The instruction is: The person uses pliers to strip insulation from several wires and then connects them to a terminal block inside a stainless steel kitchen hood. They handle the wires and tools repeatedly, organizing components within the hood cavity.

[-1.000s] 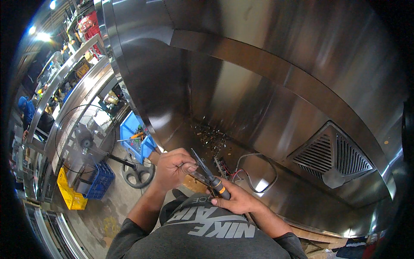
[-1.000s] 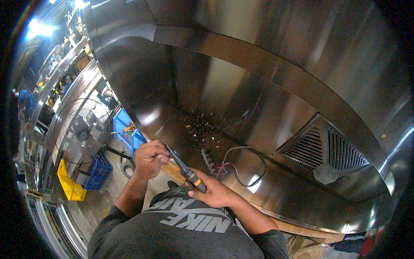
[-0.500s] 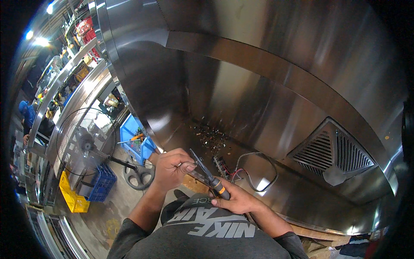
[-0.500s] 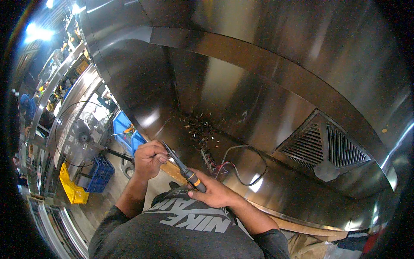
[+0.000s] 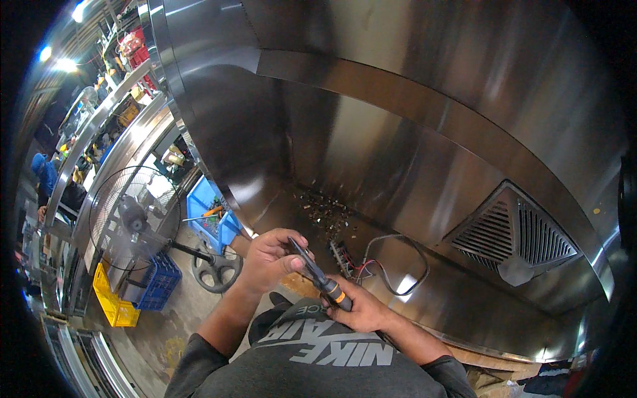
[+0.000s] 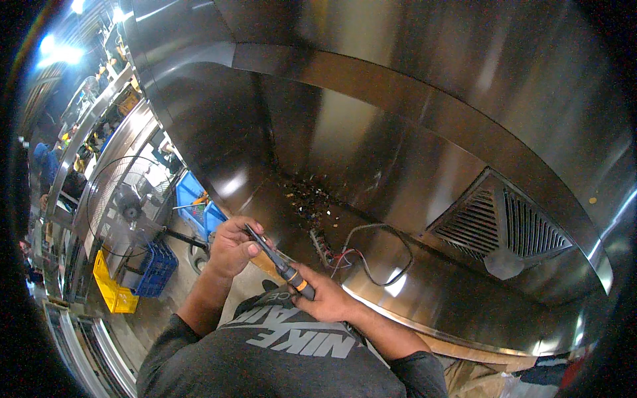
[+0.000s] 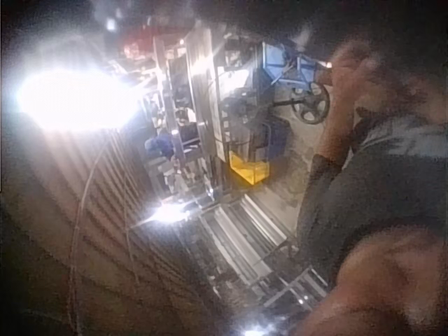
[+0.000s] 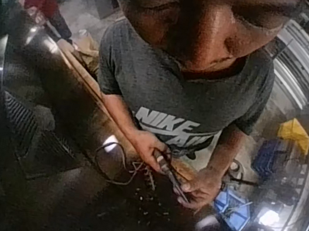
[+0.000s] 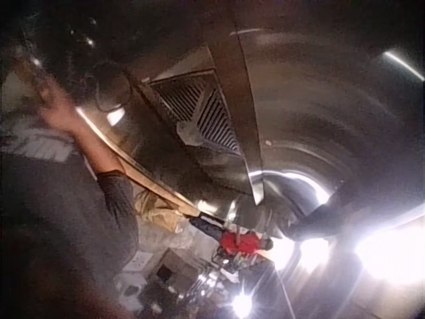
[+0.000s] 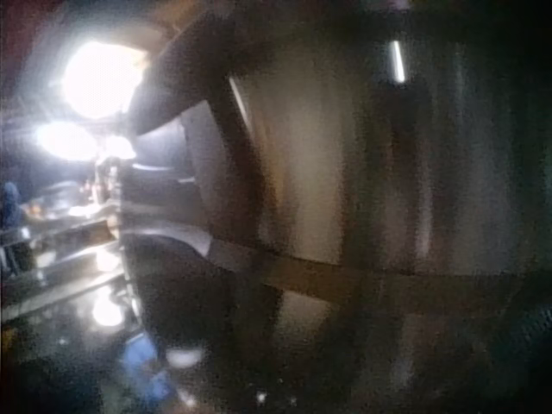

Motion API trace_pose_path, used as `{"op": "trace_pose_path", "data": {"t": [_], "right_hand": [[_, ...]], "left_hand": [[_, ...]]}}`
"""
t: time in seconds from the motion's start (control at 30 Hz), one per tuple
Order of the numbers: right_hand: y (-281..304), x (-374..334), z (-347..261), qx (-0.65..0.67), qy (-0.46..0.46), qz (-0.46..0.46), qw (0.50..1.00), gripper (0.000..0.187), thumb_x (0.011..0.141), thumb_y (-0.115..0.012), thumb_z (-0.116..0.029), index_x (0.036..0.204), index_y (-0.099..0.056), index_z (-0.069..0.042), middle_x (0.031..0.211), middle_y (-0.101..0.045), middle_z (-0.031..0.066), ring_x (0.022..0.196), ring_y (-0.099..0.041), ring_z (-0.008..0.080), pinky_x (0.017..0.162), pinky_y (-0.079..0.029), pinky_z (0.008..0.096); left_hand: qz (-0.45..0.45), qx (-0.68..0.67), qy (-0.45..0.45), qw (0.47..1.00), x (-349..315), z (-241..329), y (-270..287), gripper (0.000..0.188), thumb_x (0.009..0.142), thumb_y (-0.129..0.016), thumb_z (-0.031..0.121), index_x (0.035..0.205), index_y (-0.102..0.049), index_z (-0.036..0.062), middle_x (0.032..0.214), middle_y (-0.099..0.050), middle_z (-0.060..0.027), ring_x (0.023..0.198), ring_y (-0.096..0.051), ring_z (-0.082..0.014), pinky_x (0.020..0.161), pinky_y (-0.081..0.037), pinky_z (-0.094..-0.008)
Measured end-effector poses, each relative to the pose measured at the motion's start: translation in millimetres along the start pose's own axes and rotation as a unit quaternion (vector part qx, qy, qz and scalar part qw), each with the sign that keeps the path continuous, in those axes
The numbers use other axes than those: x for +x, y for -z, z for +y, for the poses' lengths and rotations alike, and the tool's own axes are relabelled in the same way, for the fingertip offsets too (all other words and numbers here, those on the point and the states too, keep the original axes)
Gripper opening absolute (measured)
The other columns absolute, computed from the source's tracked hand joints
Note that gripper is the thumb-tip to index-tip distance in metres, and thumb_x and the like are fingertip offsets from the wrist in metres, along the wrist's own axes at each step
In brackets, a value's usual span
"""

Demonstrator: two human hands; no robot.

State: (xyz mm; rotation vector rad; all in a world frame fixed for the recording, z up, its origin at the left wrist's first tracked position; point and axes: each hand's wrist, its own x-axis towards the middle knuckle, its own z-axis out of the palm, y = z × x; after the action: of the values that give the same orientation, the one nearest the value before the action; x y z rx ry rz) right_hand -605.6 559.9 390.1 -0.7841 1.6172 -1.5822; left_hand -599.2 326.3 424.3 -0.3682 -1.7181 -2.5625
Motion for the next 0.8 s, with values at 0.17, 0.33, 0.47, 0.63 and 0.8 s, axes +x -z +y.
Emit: {"op": "trace_pose_path", "data": {"t": [0.17, 0.33, 0.47, 0.63, 0.8], "right_hand": [[8.7, 2.0, 7.5, 0.051, 0.024, -0.089, 0.994, 0.05, 0.08, -0.061, 0.0, 0.127, -0.047, -0.006, 0.094, -0.056, 0.0009, 0.087, -0.052, 0.0103, 0.08, -0.043, 0.0267], [17.1, 7.0, 16.6, 0.25, -0.031, -0.154, 0.955, 0.051, 0.075, -0.061, 0.003, 0.124, -0.048, -0.004, 0.091, -0.058, 0.0048, 0.082, -0.055, 0.0155, 0.073, -0.046, 0.0309], [21.8, 10.6, 21.0, 0.173, -0.038, -0.14, 0.974, 0.046, 0.079, -0.065, -0.001, 0.122, -0.048, -0.005, 0.095, -0.058, 0.0034, 0.087, -0.055, 0.0131, 0.079, -0.045, 0.0281], [23.1, 23.0, 25.4, 0.039, -0.057, -0.092, 0.993, 0.059, 0.081, -0.07, -0.006, 0.133, -0.043, -0.004, 0.111, -0.059, 0.0041, 0.101, -0.055, 0.0143, 0.087, -0.045, 0.0296], [31.1, 49.2, 16.6, 0.068, -0.185, -0.157, 0.968, 0.064, 0.083, -0.07, -0.013, 0.139, -0.041, -0.005, 0.119, -0.059, 0.0053, 0.107, -0.054, 0.0139, 0.092, -0.043, 0.0294]], "left_hand": [[-0.068, -0.01, -0.014, 0.998, -2.4, -4.5, 10.0, 0.03, 0.081, -0.076, 0.009, 0.105, -0.061, 0.0011, 0.095, -0.066, -0.0094, 0.089, -0.066, -0.0182, 0.08, -0.054, -0.0317], [-0.101, -0.003, -0.02, 0.995, 9.3, -22.1, 18.4, 0.031, 0.08, -0.078, 0.013, 0.105, -0.063, 0.002, 0.094, -0.066, -0.0086, 0.088, -0.065, -0.0162, 0.08, -0.052, -0.0307], [-0.029, -0.012, 0.008, 0.999, 5.6, -19.4, 9.5, 0.035, 0.084, -0.074, 0.013, 0.114, -0.059, 0.0025, 0.092, -0.065, -0.0059, 0.087, -0.062, -0.0118, 0.079, -0.05, -0.0267], [0.083, 0.181, 0.029, 0.979, -13.8, -16.2, 19.0, 0.045, 0.088, -0.069, 0.007, 0.127, -0.049, 0.0008, 0.086, -0.063, -0.0043, 0.083, -0.061, -0.0091, 0.075, -0.048, -0.0224], [0.137, 0.193, 0.037, 0.971, -32.5, -17.2, 46.6, 0.047, 0.087, -0.069, 0.007, 0.129, -0.049, 0.0017, 0.086, -0.067, -0.0056, 0.082, -0.063, -0.0093, 0.072, -0.049, -0.0232]]}}
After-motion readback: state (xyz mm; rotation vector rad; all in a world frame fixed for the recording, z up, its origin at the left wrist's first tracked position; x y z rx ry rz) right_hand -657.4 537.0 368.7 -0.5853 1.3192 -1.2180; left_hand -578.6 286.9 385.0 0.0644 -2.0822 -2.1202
